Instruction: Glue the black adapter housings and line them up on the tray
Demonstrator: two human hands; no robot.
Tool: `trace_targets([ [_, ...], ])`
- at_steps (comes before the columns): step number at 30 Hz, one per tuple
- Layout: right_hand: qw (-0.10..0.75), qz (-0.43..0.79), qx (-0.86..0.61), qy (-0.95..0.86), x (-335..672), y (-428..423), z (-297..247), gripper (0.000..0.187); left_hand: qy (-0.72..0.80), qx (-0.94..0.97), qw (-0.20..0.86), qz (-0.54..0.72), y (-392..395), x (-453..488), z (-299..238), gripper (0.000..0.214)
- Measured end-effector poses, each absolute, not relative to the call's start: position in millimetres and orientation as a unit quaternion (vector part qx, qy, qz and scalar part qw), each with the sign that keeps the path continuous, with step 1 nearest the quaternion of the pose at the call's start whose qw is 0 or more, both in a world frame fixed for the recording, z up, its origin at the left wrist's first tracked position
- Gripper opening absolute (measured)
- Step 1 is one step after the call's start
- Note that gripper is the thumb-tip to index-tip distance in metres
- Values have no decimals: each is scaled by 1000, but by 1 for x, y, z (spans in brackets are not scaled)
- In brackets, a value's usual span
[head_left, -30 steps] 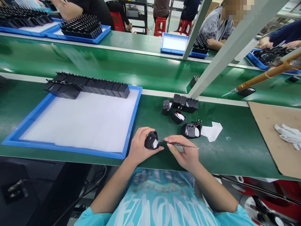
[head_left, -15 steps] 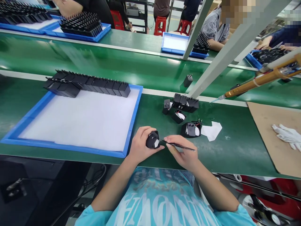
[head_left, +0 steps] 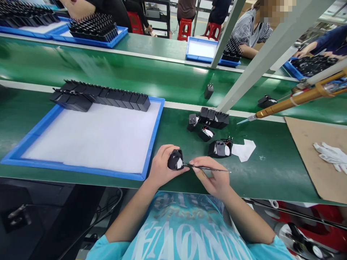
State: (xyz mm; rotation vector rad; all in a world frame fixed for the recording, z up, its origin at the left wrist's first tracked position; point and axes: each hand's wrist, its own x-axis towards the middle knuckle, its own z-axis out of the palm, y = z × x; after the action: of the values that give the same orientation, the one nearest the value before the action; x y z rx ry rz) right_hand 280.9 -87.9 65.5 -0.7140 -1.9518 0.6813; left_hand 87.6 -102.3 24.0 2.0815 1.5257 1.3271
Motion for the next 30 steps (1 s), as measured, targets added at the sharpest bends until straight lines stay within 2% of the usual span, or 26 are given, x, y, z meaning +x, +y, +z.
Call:
trace_targets([
  [4, 484, 283, -285, -777, 273, -84, 63, 25, 525, 698, 165, 459, -103, 86, 27, 58],
  [8, 457, 293, -250, -802, 276, -86, 64, 24, 539, 670, 229, 456, -105, 82, 26, 59],
  [12, 451, 226, -253, -825, 290, -85, 60, 29, 556, 635, 309, 439, -105, 79, 24, 63],
  [15, 373, 115, -248, -887, 297, -77, 58, 28, 553, 597, 388, 432, -103, 79, 21, 69],
  [18, 279, 37, -213, -936, 298, -65, 61, 22, 521, 576, 448, 444, -102, 78, 17, 62],
  [22, 128, -57, -197, -970, 294, -50, 66, 17, 522, 577, 427, 460, -101, 78, 12, 54],
  [25, 34, -62, -230, -971, 292, -43, 67, 15, 542, 579, 381, 475, -100, 77, 8, 58],
  [30, -13, -34, -234, -971, 286, -25, 89, 18, 556, 528, 399, 502, -97, 80, 9, 42],
])
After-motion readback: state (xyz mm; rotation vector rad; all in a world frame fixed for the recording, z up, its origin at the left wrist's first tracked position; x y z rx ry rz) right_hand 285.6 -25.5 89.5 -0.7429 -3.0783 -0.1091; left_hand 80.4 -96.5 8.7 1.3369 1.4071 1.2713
